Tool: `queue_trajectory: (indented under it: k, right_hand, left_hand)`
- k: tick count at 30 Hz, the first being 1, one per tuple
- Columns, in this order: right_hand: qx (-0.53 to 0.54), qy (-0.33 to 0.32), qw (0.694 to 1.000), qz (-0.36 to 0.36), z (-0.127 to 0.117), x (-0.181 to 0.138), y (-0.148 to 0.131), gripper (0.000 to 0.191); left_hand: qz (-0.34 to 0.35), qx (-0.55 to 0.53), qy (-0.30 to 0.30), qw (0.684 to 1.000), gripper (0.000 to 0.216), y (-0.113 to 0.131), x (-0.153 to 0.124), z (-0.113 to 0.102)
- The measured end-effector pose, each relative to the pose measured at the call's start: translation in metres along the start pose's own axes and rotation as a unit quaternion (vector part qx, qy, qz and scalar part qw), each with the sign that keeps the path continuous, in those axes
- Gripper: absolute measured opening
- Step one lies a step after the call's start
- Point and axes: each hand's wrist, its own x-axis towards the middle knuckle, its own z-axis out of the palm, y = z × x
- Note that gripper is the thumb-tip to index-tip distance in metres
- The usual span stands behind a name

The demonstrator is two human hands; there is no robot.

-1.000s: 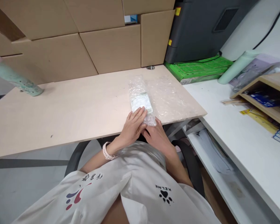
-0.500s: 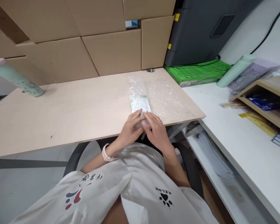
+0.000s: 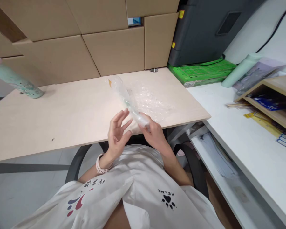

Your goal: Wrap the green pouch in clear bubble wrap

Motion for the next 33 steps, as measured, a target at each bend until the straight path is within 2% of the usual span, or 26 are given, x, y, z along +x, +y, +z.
queue_trajectory:
  k: [3,5,6,9,12,16,19,21,25,27,30,33]
  right_hand:
    - [0.053,0.073,0.993,0.082,0.001,0.007,0.011,0.051]
    - [0.072,0.103,0.988,0.093,0.001,0.009,0.016,0.055]
    - [0.064,0.111,0.987,0.092,0.0,0.009,0.017,0.056]
    - [-0.048,0.138,0.985,0.086,-0.006,0.007,0.016,0.056]
    - [-0.192,0.175,0.964,0.063,-0.018,0.002,0.017,0.055]
    - [-0.262,0.219,0.939,0.045,-0.038,-0.004,0.03,0.047]
    - [-0.28,0.288,0.915,0.036,-0.053,-0.003,0.046,0.036]
    - [-0.297,0.3,0.906,0.035,-0.06,0.003,0.056,0.033]
    - [-0.279,0.23,0.931,0.053,-0.061,0.018,0.072,0.036]
    - [-0.259,0.216,0.94,0.053,-0.058,0.022,0.074,0.036]
    - [-0.23,0.202,0.951,0.055,-0.055,0.017,0.066,0.035]
    - [-0.189,0.146,0.97,0.047,-0.054,-0.001,0.049,0.03]
  left_hand:
    - [0.023,0.135,-0.151,0.979,0.074,-0.012,0.008,0.006]
    - [0.037,0.239,-0.241,0.94,0.083,-0.019,0.012,0.011]
    - [0.042,0.282,-0.266,0.921,0.087,-0.022,0.014,0.014]
    - [0.063,0.381,-0.28,0.879,0.085,-0.028,0.017,0.021]
    - [0.076,0.443,-0.289,0.845,0.08,-0.03,0.018,0.028]
    - [0.078,0.493,-0.288,0.817,0.077,-0.033,0.02,0.039]
    - [0.073,0.508,-0.276,0.813,0.074,-0.035,0.023,0.047]
    - [0.071,0.51,-0.271,0.813,0.07,-0.035,0.025,0.05]
    - [0.066,0.501,-0.257,0.824,0.062,-0.035,0.029,0.053]
    - [0.065,0.487,-0.247,0.835,0.058,-0.035,0.031,0.053]
    - [0.072,0.452,-0.232,0.858,0.048,-0.035,0.03,0.045]
    - [0.079,0.402,-0.209,0.888,0.039,-0.036,0.023,0.026]
